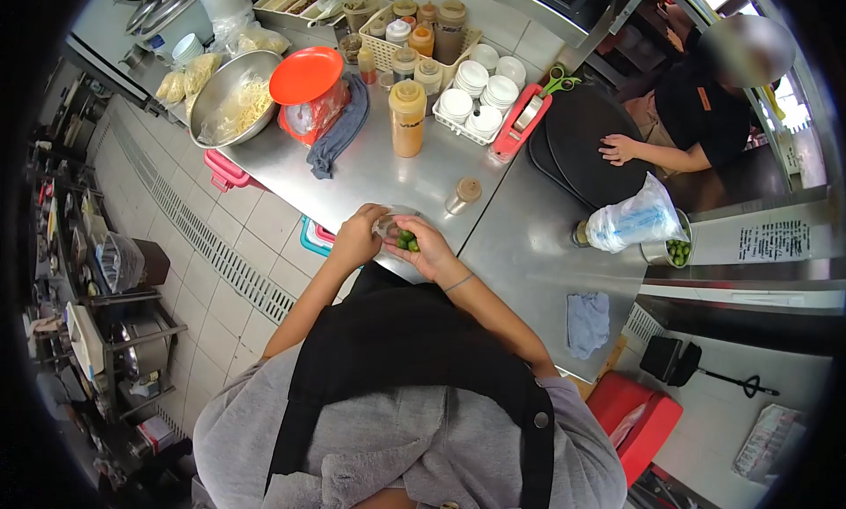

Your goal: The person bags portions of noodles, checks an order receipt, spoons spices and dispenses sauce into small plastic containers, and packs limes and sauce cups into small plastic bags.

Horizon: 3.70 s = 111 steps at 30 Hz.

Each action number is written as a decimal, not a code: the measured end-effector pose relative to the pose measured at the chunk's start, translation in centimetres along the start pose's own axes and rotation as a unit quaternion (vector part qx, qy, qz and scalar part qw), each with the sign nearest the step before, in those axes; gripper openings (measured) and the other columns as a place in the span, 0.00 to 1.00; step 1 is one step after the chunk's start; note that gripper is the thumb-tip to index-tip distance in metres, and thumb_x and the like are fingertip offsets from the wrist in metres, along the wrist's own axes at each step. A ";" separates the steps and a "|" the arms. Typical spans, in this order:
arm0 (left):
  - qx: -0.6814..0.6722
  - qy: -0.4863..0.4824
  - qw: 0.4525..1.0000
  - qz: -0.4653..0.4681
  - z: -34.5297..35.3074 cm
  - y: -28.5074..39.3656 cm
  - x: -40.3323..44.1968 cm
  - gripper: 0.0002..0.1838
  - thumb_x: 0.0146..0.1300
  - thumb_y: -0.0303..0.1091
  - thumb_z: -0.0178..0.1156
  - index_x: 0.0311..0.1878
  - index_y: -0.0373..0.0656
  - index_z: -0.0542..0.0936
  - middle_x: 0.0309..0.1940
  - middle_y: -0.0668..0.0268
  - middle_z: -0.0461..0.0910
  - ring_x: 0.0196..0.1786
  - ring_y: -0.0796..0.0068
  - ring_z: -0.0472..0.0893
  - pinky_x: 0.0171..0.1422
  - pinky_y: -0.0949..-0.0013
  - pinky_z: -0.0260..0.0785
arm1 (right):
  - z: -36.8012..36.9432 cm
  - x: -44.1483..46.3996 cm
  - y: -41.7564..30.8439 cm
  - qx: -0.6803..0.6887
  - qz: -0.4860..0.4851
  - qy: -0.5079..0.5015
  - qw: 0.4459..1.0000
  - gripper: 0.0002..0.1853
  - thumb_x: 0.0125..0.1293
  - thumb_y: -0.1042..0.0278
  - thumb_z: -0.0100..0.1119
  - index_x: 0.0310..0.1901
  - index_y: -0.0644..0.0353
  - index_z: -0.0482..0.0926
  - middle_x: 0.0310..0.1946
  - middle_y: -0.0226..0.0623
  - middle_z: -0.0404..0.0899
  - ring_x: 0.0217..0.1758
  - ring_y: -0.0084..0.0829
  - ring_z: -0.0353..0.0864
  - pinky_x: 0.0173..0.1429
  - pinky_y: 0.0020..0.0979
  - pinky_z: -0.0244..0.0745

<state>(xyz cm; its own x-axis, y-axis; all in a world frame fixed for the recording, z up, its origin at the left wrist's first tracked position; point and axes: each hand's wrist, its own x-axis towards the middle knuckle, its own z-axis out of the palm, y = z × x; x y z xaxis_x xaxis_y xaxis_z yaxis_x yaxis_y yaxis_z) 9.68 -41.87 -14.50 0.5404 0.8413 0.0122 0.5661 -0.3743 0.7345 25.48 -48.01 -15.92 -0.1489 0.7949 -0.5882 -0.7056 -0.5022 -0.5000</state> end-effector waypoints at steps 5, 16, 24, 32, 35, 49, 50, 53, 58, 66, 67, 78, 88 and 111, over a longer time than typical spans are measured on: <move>-0.012 0.014 0.999 0.029 -1.1 0.8 0.0 0.24 0.42 0.19 0.54 0.49 0.38 0.77 0.48 0.55 0.77 0.47 0.51 0.78 0.50 0.60 0.72 | 1.5 0.0 0.2 -0.046 -0.025 0.031 0.998 0.18 0.65 0.67 0.54 0.55 0.60 0.67 0.45 0.38 0.71 0.50 0.37 0.74 0.57 0.40 0.74; -0.020 0.016 0.997 0.071 -1.8 1.6 -0.5 0.23 0.44 0.18 0.53 0.47 0.36 0.79 0.48 0.56 0.78 0.38 0.55 0.80 0.40 0.64 0.73 | 1.6 0.4 -0.6 -0.233 -0.005 0.018 0.972 0.25 0.64 0.73 0.52 0.62 0.64 0.61 0.52 0.41 0.68 0.53 0.33 0.73 0.57 0.37 0.75; -0.049 0.029 0.998 0.016 -1.8 0.8 -1.3 0.19 0.45 0.20 0.57 0.44 0.38 0.81 0.44 0.59 0.80 0.41 0.55 0.80 0.45 0.62 0.73 | 1.7 0.4 -1.6 -0.374 -0.045 0.003 0.926 0.22 0.59 0.70 0.58 0.55 0.65 0.69 0.47 0.44 0.74 0.44 0.33 0.80 0.48 0.29 0.78; -0.049 0.143 0.988 0.001 -0.1 -0.2 -0.4 0.14 0.45 0.22 0.65 0.39 0.37 0.78 0.31 0.62 0.80 0.21 0.71 0.75 0.27 0.70 0.67 | 0.0 1.4 -1.9 -0.675 -0.394 0.190 0.594 0.10 0.52 0.65 0.62 0.34 0.60 0.75 0.27 0.40 0.76 0.29 0.39 0.79 0.33 0.38 0.74; -0.081 0.156 0.984 -0.014 -1.0 1.2 0.0 0.16 0.44 0.20 0.64 0.40 0.38 0.76 0.28 0.63 0.79 0.21 0.71 0.75 0.26 0.69 0.67 | 1.1 0.3 -2.8 -0.656 -0.345 0.148 0.654 0.07 0.51 0.68 0.60 0.30 0.59 0.75 0.24 0.37 0.76 0.28 0.38 0.78 0.33 0.38 0.73; 0.032 0.021 0.997 -0.062 1.5 -0.6 3.2 0.19 0.42 0.26 0.65 0.43 0.45 0.79 0.36 0.57 0.82 0.39 0.53 0.81 0.42 0.59 0.73 | 0.9 -0.6 -2.7 -0.575 -0.403 0.098 0.705 0.06 0.52 0.71 0.57 0.33 0.60 0.77 0.24 0.37 0.75 0.23 0.33 0.76 0.30 0.32 0.72; 0.032 0.020 0.998 -0.060 1.1 -0.4 3.2 0.19 0.42 0.26 0.65 0.43 0.45 0.79 0.36 0.57 0.82 0.39 0.53 0.81 0.42 0.59 0.73 | 0.6 -0.6 -2.8 -0.528 -0.403 0.073 0.744 0.07 0.53 0.71 0.58 0.34 0.61 0.77 0.23 0.37 0.75 0.23 0.32 0.76 0.29 0.32 0.72; 0.005 0.092 0.996 0.012 -1.0 -0.3 2.2 0.20 0.45 0.22 0.63 0.46 0.42 0.79 0.29 0.60 0.81 0.28 0.66 0.82 0.34 0.69 0.73 | -1.1 -1.8 -3.7 -0.510 -0.408 0.047 0.756 0.12 0.52 0.68 0.61 0.38 0.63 0.77 0.27 0.38 0.75 0.26 0.33 0.76 0.33 0.32 0.73; -0.137 0.081 0.987 -0.033 -3.5 1.7 0.9 0.19 0.45 0.18 0.58 0.44 0.39 0.78 0.25 0.64 0.79 0.20 0.81 0.75 0.26 0.74 0.68 | -2.3 -3.2 -2.8 -0.689 -0.475 0.025 0.547 0.28 0.48 0.61 0.68 0.50 0.63 0.71 0.42 0.44 0.73 0.39 0.38 0.76 0.46 0.37 0.74; -0.348 0.038 0.933 0.086 0.9 1.5 0.6 0.27 0.44 0.21 0.63 0.52 0.37 0.71 0.35 0.65 0.79 0.36 0.76 0.78 0.40 0.75 0.70 | -0.1 1.8 0.6 -0.614 -0.425 0.045 0.664 0.23 0.49 0.66 0.62 0.49 0.58 0.71 0.38 0.50 0.77 0.41 0.52 0.78 0.44 0.44 0.74; -0.412 0.087 0.904 0.080 0.6 1.2 0.3 0.32 0.43 0.23 0.66 0.57 0.37 0.69 0.41 0.63 0.79 0.43 0.72 0.78 0.47 0.73 0.70 | 0.1 1.6 0.2 -0.606 -0.416 0.062 0.676 0.18 0.51 0.69 0.58 0.45 0.57 0.71 0.30 0.49 0.78 0.36 0.53 0.78 0.39 0.45 0.74; -0.249 0.067 0.961 0.095 9.1 -4.3 1.3 0.41 0.44 0.34 0.72 0.63 0.39 0.64 0.53 0.55 0.73 0.54 0.67 0.75 0.59 0.66 0.66 | 1.0 1.0 -0.1 -0.598 -0.556 -0.036 0.577 0.15 0.49 0.71 0.60 0.41 0.55 0.74 0.30 0.44 0.79 0.34 0.48 0.79 0.37 0.40 0.74; -0.293 0.021 0.949 0.116 10.7 -6.2 2.6 0.09 0.55 0.29 0.56 0.39 0.37 0.78 0.35 0.57 0.82 0.40 0.65 0.81 0.43 0.64 0.72 | 1.0 1.1 -1.5 -0.614 -0.589 0.025 0.525 0.10 0.52 0.69 0.58 0.38 0.58 0.75 0.28 0.40 0.78 0.33 0.41 0.79 0.36 0.36 0.74; -0.252 -0.112 0.957 0.086 7.5 -5.4 5.1 0.14 0.55 0.23 0.52 0.46 0.38 0.76 0.36 0.61 0.81 0.42 0.75 0.78 0.49 0.70 0.69 | 0.3 2.6 -2.5 -0.722 -0.218 0.056 0.654 0.14 0.61 0.65 0.46 0.42 0.55 0.82 0.34 0.48 0.81 0.42 0.41 0.83 0.46 0.39 0.75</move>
<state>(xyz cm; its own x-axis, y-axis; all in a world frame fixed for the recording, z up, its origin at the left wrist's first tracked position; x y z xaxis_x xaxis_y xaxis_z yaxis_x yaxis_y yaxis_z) 14.05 -38.48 -23.47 0.7503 0.6586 0.0585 0.1150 -0.2171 0.9693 26.65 -44.58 -15.99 -0.0425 0.9807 -0.1911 0.7386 -0.0980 -0.6670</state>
